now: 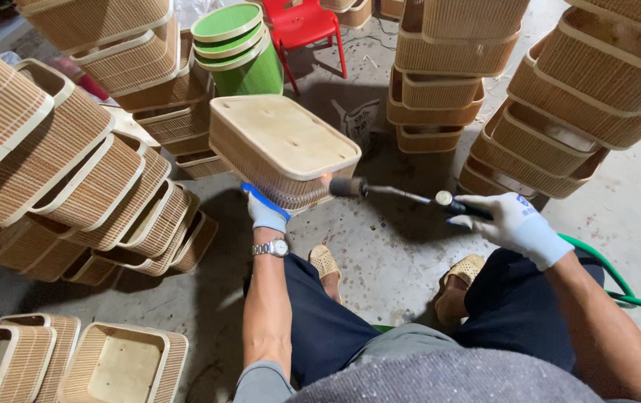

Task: The person uses a blowtorch to apply heat to the interior and exterior surfaces of several bamboo baskets one by one.

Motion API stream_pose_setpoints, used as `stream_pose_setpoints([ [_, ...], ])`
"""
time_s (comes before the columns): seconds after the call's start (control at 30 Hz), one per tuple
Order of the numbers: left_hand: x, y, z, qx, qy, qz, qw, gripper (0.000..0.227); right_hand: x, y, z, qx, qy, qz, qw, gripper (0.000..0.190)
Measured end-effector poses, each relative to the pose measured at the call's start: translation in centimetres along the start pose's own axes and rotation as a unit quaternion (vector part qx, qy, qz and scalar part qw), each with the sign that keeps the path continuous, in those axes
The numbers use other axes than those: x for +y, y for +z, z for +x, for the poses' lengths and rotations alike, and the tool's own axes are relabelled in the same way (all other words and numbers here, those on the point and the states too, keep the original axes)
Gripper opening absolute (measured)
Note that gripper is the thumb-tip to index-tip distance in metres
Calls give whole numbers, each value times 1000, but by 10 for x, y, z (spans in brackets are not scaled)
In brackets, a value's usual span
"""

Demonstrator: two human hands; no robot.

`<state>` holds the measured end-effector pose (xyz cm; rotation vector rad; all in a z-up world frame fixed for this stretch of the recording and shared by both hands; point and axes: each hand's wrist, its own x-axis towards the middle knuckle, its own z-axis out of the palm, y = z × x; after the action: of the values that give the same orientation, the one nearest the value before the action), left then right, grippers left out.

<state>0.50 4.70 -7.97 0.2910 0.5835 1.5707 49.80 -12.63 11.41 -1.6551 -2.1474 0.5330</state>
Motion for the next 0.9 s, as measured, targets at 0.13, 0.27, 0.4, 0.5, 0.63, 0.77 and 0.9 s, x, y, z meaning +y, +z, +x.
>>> stream_pose_setpoints([
  [0.13, -11, 6, -2, 80, 57, 16, 995, 79, -16, 0, 1, 25, -37, 10, 999, 49],
  [0.27, -15, 22, -14, 211, 113, 64, 969, 77, -35, -6, 4, -4, -42, -16, 999, 48],
  [0.4, -20, 33, -24, 230, 124, 99, 960, 74, -46, -7, 6, 10, -27, -26, 999, 48],
  [0.5, -20, 46, -33, 194, 173, 128, 957, 72, -51, -3, 10, 41, -73, -56, 995, 48],
  [0.63, -24, 62, -46, 244, 179, 193, 934, 76, -56, -7, 14, 19, -4, -66, 998, 47],
  [0.77, -28, 67, -56, 141, 296, 224, 918, 72, -59, -7, 20, 69, -135, -74, 986, 48],
  [0.9, -26, 68, -57, 198, 159, 223, 941, 73, -61, -13, 21, 39, -57, -115, 991, 41],
])
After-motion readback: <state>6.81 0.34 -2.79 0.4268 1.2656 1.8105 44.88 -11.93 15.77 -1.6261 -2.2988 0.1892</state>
